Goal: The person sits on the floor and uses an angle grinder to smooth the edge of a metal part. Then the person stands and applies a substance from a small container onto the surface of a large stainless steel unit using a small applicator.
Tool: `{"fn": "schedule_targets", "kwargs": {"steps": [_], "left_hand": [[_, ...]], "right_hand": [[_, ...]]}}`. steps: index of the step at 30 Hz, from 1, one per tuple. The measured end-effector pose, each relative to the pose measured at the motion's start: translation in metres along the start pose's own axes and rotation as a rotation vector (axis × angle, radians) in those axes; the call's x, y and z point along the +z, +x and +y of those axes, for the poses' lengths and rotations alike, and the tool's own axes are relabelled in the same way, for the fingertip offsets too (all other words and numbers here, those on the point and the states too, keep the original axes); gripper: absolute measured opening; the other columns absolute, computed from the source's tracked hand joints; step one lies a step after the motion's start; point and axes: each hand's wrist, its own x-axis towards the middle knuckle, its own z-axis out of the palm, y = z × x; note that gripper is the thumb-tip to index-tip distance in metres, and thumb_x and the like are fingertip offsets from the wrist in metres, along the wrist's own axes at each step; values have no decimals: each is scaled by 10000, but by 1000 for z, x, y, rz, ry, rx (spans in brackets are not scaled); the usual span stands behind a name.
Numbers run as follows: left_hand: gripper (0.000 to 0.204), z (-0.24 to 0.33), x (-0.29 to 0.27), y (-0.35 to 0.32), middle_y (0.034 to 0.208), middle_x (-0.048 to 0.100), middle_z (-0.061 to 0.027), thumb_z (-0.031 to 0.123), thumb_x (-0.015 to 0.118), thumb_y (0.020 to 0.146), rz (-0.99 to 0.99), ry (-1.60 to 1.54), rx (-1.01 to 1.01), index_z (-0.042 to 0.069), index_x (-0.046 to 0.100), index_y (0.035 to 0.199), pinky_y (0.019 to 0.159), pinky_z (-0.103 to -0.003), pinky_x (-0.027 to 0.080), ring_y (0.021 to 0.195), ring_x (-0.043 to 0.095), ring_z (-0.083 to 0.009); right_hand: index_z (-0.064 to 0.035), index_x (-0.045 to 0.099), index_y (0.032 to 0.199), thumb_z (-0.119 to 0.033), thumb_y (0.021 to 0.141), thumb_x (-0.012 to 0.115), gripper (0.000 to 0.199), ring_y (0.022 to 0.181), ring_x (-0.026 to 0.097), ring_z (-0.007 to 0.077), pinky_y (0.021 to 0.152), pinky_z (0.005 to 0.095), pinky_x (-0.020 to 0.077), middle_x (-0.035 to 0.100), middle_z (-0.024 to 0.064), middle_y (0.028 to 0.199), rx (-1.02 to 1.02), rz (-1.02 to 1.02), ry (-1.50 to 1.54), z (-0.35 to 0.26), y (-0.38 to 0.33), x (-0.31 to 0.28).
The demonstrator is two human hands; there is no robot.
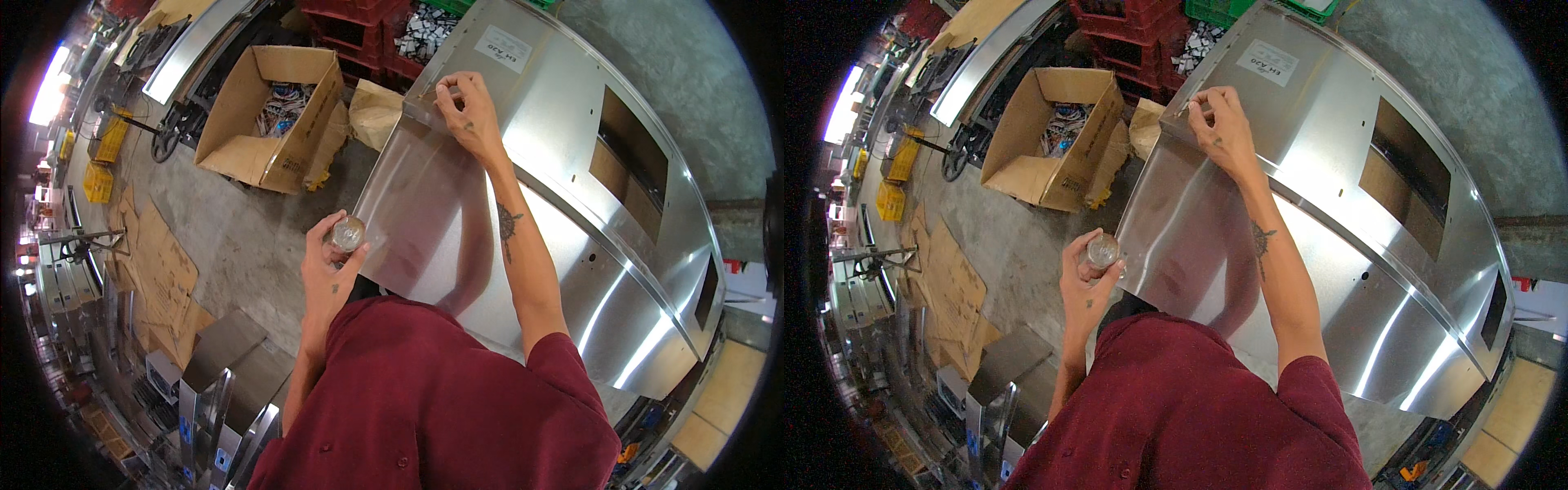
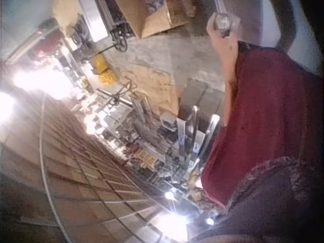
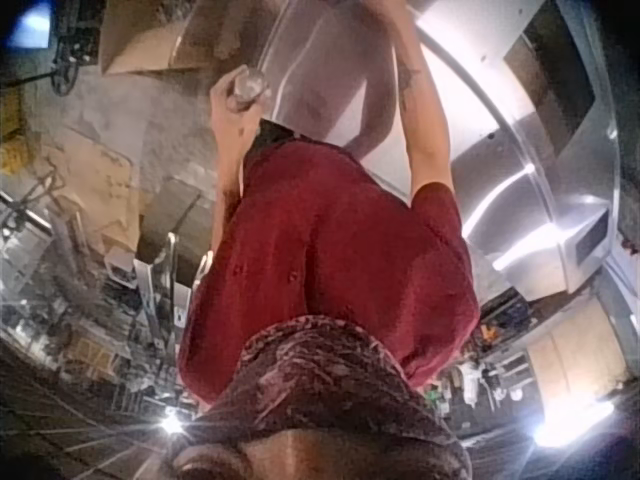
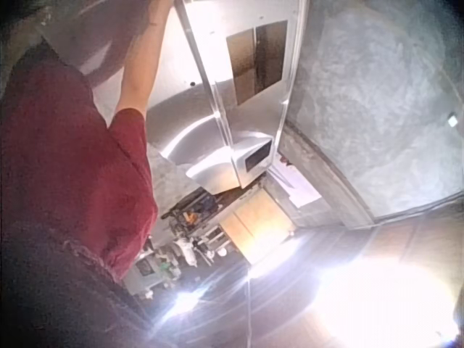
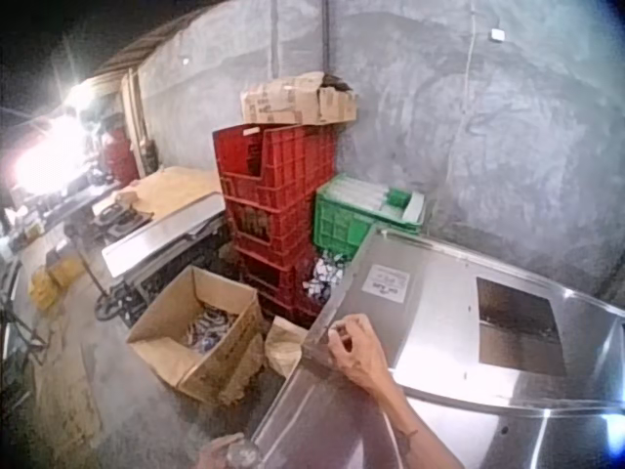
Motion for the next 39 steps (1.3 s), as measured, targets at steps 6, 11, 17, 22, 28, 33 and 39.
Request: {"fn": "schedule_targets", "kwargs": {"steps": [6, 11, 17, 22, 28, 33, 39], "left_hand": [[601, 3, -2, 1, 1405, 602, -153, -40, 772, 937, -19, 46, -31, 8, 494, 1468, 875, -314, 622, 1087, 728, -194], [597, 2, -3, 1, 1408, 605, -155, -23, 789, 932, -24, 60, -47, 8, 503, 1456, 863, -309, 628, 1088, 732, -198], [598, 0, -3, 1, 1433, 599, -153, -13, 794, 931, -20, 64, -41, 10, 498, 1450, 875, -317, 633, 1117, 731, -210], [600, 0, -3, 1, 1447, 597, -146, -3, 793, 934, -22, 66, -43, 17, 495, 1454, 899, -328, 636, 1138, 727, -220], [604, -2, -3, 1, 1449, 595, -146, 0, 797, 930, -21, 59, -59, 23, 501, 1456, 901, -331, 637, 1133, 729, -221], [604, -4, -3, 2, 1436, 603, -145, 2, 803, 927, -21, 64, -46, 27, 508, 1453, 883, -320, 631, 1117, 734, -209], [595, -6, -1, 4, 1384, 626, -141, -12, 800, 926, -40, 45, -69, 29, 517, 1448, 895, -302, 612, 1105, 728, -187]], "right_hand": [[-13, 683, 1170, -271, 1061, 654, 281, 928, 696, 235, 829, 374, 565, 592, 139, 1232, 7, -3, -27, -2, 0, 0], [-15, 687, 1165, -263, 1056, 661, 273, 919, 702, 233, 823, 370, 564, 592, 134, 1235, 14, -1, -18, -1, 0, 1], [-18, 690, 1174, -257, 1054, 666, 269, 904, 697, 233, 805, 366, 565, 592, 134, 1227, -24, 2, -33, -2, -1, 0], [-15, 692, 1175, -253, 1057, 660, 268, 903, 693, 233, 798, 370, 567, 592, 136, 1229, -10, 2, -49, -1, 0, 1], [-8, 695, 1177, -251, 1055, 660, 274, 894, 693, 231, 798, 360, 565, 594, 137, 1229, -13, 29, -15, -1, -1, 0], [-2, 688, 1159, -237, 1059, 654, 257, 880, 708, 222, 789, 359, 564, 588, 147, 1200, -7, 39, 0, -2, 0, 0], [22, 656, 1159, -217, 1088, 638, 250, 906, 760, 211, 782, 320, 573, 572, 134, 1209, 99, 69, 95, -3, 3, -7]]}}
